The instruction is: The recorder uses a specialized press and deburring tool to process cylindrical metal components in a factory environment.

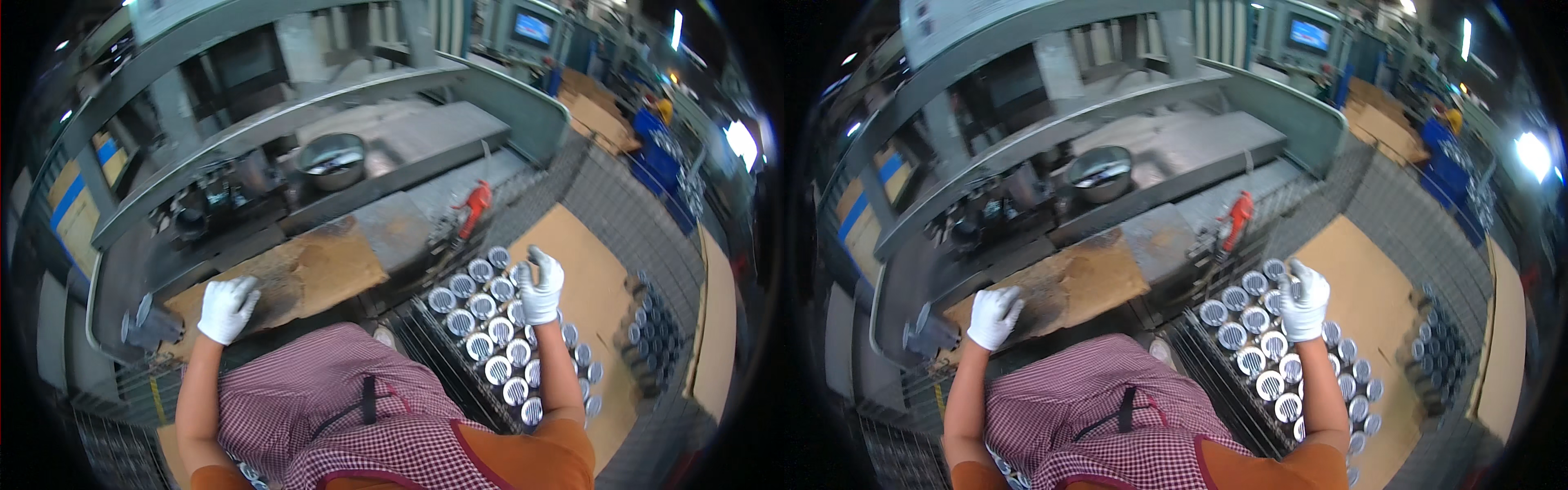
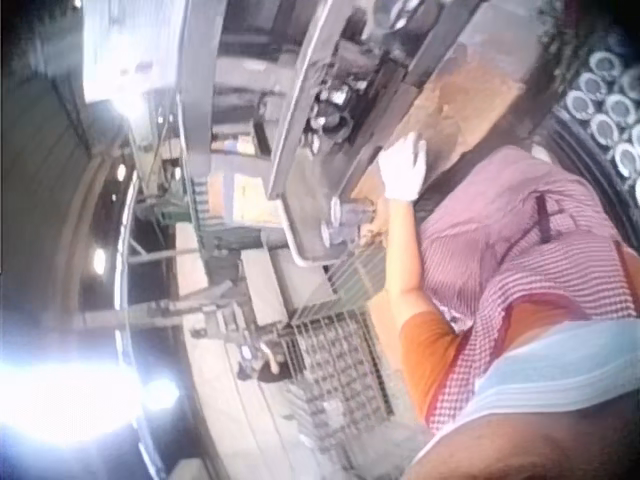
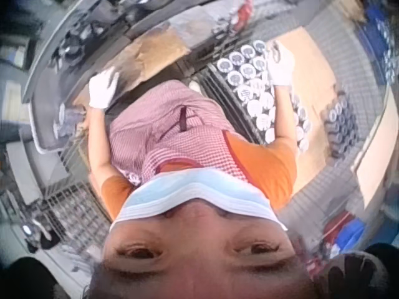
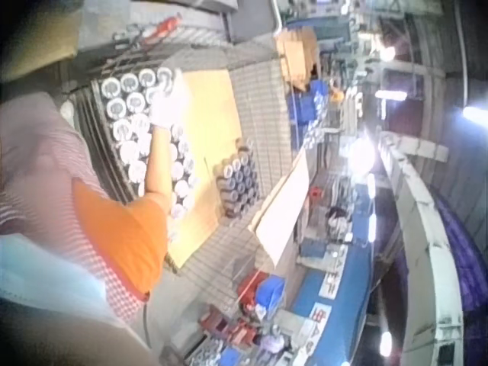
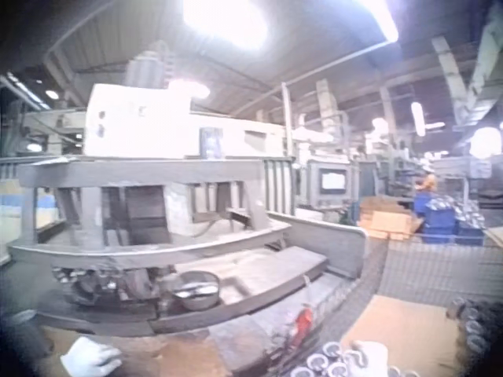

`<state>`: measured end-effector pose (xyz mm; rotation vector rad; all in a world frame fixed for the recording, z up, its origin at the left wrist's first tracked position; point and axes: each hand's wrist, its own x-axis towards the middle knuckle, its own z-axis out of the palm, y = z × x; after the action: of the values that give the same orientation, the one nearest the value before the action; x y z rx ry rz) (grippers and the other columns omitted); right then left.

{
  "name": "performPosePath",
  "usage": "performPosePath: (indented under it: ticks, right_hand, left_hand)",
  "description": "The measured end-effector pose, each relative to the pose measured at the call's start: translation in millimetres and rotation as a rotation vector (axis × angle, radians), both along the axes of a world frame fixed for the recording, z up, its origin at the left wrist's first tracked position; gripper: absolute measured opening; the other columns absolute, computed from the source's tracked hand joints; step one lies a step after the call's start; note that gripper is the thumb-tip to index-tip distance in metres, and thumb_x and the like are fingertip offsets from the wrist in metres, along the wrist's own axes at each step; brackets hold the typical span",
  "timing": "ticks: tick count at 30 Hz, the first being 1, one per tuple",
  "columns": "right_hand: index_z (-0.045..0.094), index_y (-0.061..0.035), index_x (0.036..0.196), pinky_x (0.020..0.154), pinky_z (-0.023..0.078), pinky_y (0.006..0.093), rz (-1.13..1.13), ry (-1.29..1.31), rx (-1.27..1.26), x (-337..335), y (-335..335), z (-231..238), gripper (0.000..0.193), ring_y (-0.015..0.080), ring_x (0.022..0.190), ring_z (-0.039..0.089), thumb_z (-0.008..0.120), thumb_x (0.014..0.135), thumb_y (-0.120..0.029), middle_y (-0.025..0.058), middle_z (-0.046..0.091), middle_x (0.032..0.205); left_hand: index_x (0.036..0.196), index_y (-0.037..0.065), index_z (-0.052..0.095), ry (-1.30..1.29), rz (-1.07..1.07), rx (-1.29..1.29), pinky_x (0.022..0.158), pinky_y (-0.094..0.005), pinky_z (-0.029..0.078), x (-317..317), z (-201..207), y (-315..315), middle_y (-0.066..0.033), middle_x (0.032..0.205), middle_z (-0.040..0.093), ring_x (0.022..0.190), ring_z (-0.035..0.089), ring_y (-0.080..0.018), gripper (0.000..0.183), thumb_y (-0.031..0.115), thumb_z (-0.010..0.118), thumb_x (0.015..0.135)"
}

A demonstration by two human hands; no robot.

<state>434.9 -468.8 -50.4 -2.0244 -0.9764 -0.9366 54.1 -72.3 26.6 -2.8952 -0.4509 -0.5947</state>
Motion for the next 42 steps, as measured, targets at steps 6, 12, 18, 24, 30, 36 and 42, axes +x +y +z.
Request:
performPosePath:
  ticks: [6, 12, 18, 24, 30, 36, 42]
  right_hand:
    - [0.066, -0.0049, 0.107, 0.08, 0.049, 0.0426, 0.381, 0.107, -0.11, 5.1, 174.6, 42.5, 0.03, 0.0323, 0.087, 0.063, 0.07, 0.081, -0.019, 0.0146, 0.068, 0.097]
    - [0.071, -0.0003, 0.094, 0.072, 0.05, 0.0369, 0.133, 0.712, -0.169, 31.8, 221.8, 16.2, 0.041, 0.0304, 0.072, 0.065, 0.06, 0.092, -0.039, 0.0174, 0.071, 0.088]
    - [0.07, 0.0023, 0.093, 0.068, 0.047, 0.0374, 0.024, 0.473, -0.183, 38.0, 226.3, 2.4, 0.051, 0.0255, 0.07, 0.062, 0.059, 0.091, -0.047, 0.0154, 0.071, 0.086]
    - [0.07, 0.0015, 0.093, 0.07, 0.046, 0.0357, 0.018, 0.501, -0.237, 22.6, 228.3, 12.1, 0.05, 0.024, 0.071, 0.062, 0.057, 0.093, -0.047, 0.0139, 0.071, 0.085]
    - [0.068, -0.0013, 0.111, 0.076, 0.048, 0.0351, 0.023, 0.511, -0.316, 31.3, 217.1, 16.9, 0.057, 0.0245, 0.084, 0.067, 0.052, 0.093, -0.053, 0.0118, 0.072, 0.099]
    - [0.066, -0.0021, 0.118, 0.078, 0.048, 0.0359, -0.045, 0.458, -0.415, 19.4, 217.9, 32.8, 0.066, 0.0276, 0.089, 0.066, 0.051, 0.09, -0.06, 0.0118, 0.07, 0.109]
    - [0.066, -0.0016, 0.119, 0.076, 0.048, 0.0341, -0.098, 0.44, -0.486, 43.5, 214.9, 28.1, 0.062, 0.0236, 0.084, 0.065, 0.048, 0.094, -0.055, 0.0114, 0.07, 0.107]
  left_hand:
    - [0.09, 0.011, 0.07, 0.026, 0.173, -0.037, 0.067, -0.0407, 0.043, -50.3, -10.0, 29.5, -0.0094, 0.075, 0.064, 0.073, 0.061, -0.0279, 0.014, 0.023, 0.062, 0.086]
    - [0.092, 0.01, 0.071, -0.297, 0.718, -0.098, 0.07, -0.0425, 0.051, -128.4, -2.1, 86.5, -0.0165, 0.079, 0.065, 0.076, 0.065, -0.0328, 0.024, 0.031, 0.06, 0.089]
    - [0.097, 0.013, 0.072, -0.151, 1.086, 0.009, 0.072, -0.044, 0.047, -176.2, -1.0, 106.4, -0.0128, 0.093, 0.069, 0.084, 0.066, -0.0306, 0.036, 0.043, 0.054, 0.089]
    - [0.096, 0.01, 0.071, -0.013, 1.103, -0.266, 0.081, -0.0453, 0.049, -158.9, -11.4, 107.5, -0.0146, 0.096, 0.069, 0.093, 0.066, -0.0323, 0.043, 0.047, 0.048, 0.091]
    - [0.1, 0.002, 0.07, -0.131, 0.819, -0.615, 0.089, -0.0453, 0.048, -82.2, 9.4, 78.8, -0.0219, 0.106, 0.067, 0.1, 0.063, -0.0378, 0.061, 0.058, 0.047, 0.089]
    - [0.119, 0.008, 0.063, -0.279, 0.722, -0.671, 0.094, -0.0424, 0.046, -112.1, 61.1, 65.4, -0.0199, 0.112, 0.065, 0.106, 0.062, -0.0346, 0.076, 0.073, 0.044, 0.085]
    - [0.105, 0.001, 0.067, -0.531, 0.885, -0.611, 0.087, -0.04, 0.048, -272.4, 2.3, 20.2, -0.0199, 0.101, 0.066, 0.095, 0.063, -0.0344, 0.07, 0.065, 0.044, 0.09]
